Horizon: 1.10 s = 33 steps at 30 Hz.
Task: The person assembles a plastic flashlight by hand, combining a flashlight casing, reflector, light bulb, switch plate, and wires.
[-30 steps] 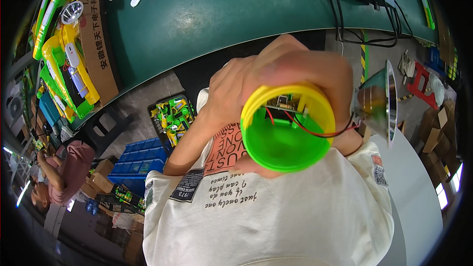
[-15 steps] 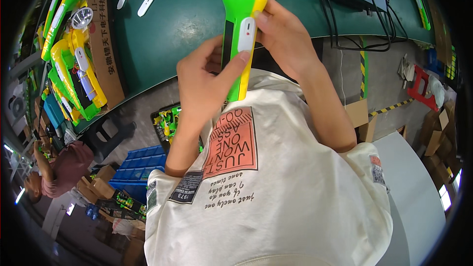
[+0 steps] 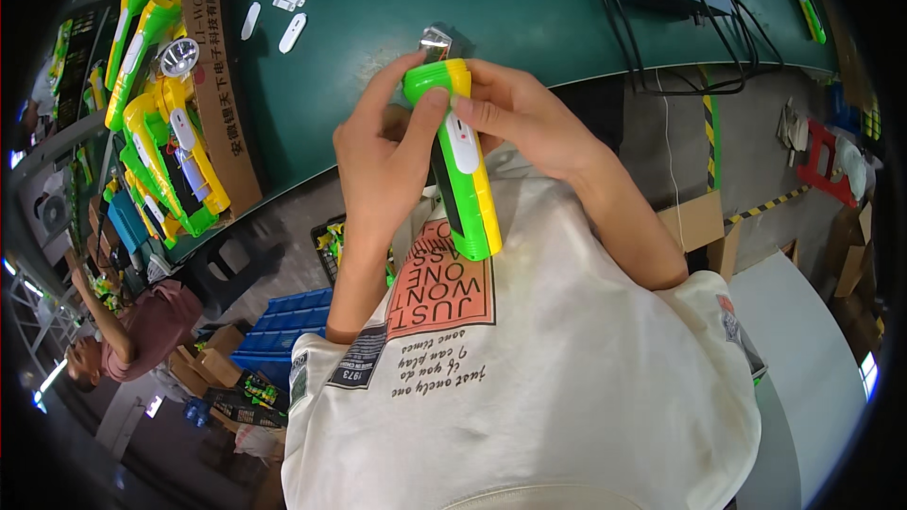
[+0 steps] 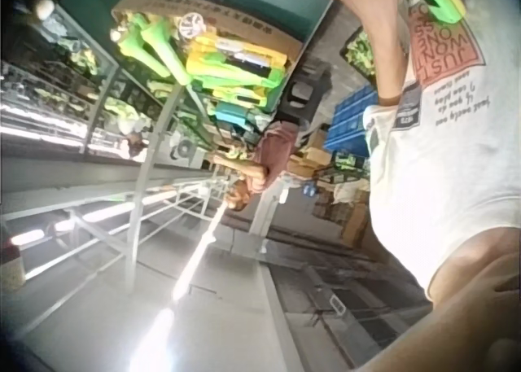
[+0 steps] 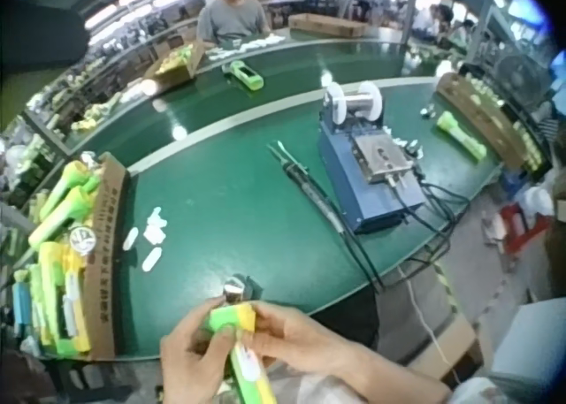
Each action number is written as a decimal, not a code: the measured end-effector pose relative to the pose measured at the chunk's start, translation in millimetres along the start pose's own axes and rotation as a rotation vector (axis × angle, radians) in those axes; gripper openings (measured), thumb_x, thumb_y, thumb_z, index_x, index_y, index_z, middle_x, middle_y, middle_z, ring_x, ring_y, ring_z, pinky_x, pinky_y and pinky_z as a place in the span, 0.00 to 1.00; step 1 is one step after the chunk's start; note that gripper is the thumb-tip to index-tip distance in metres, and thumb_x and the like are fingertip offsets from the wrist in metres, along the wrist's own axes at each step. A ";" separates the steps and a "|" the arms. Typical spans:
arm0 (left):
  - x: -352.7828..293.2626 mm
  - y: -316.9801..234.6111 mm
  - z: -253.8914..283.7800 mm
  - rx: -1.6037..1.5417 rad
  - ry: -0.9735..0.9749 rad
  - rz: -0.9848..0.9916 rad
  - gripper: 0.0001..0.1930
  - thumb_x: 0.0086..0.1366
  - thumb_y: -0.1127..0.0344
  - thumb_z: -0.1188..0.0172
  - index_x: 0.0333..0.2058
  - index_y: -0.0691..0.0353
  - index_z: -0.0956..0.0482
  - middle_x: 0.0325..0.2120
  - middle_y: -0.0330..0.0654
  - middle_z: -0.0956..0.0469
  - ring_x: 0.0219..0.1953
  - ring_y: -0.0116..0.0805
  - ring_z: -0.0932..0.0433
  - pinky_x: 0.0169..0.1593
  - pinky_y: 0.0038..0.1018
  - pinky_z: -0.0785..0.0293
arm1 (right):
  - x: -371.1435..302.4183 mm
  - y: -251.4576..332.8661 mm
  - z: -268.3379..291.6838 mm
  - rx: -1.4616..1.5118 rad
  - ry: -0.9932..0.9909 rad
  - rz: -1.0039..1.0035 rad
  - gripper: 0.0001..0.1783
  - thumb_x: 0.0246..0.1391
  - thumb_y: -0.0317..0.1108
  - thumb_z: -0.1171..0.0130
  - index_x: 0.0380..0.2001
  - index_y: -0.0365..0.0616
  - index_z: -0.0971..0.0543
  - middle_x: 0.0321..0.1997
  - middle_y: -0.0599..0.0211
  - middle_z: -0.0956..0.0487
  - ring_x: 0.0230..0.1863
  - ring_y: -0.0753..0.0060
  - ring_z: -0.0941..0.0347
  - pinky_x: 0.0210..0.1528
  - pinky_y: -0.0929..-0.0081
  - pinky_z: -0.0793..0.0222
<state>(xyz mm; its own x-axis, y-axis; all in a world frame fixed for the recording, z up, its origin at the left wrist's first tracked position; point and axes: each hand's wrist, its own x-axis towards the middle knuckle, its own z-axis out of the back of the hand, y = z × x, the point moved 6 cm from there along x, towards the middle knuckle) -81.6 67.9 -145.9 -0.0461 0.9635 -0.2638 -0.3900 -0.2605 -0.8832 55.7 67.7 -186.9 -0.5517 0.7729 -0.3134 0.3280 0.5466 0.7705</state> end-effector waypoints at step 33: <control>-2.0 -4.1 -4.9 0.126 0.106 -0.005 0.12 0.65 0.65 0.41 0.31 0.64 0.34 0.19 0.38 0.25 0.19 0.19 0.28 0.19 0.19 0.36 | -4.6 -11.2 -2.8 0.018 0.058 -0.053 0.27 0.59 0.50 0.43 0.52 0.40 0.29 0.38 0.67 0.22 0.39 0.76 0.24 0.35 0.77 0.23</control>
<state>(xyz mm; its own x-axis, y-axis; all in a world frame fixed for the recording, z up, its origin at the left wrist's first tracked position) -75.3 66.7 -143.6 0.0511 0.9511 -0.3048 -0.5028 -0.2392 -0.8306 52.4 57.1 -192.5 -0.6120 0.7232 -0.3201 0.3107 0.5920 0.7436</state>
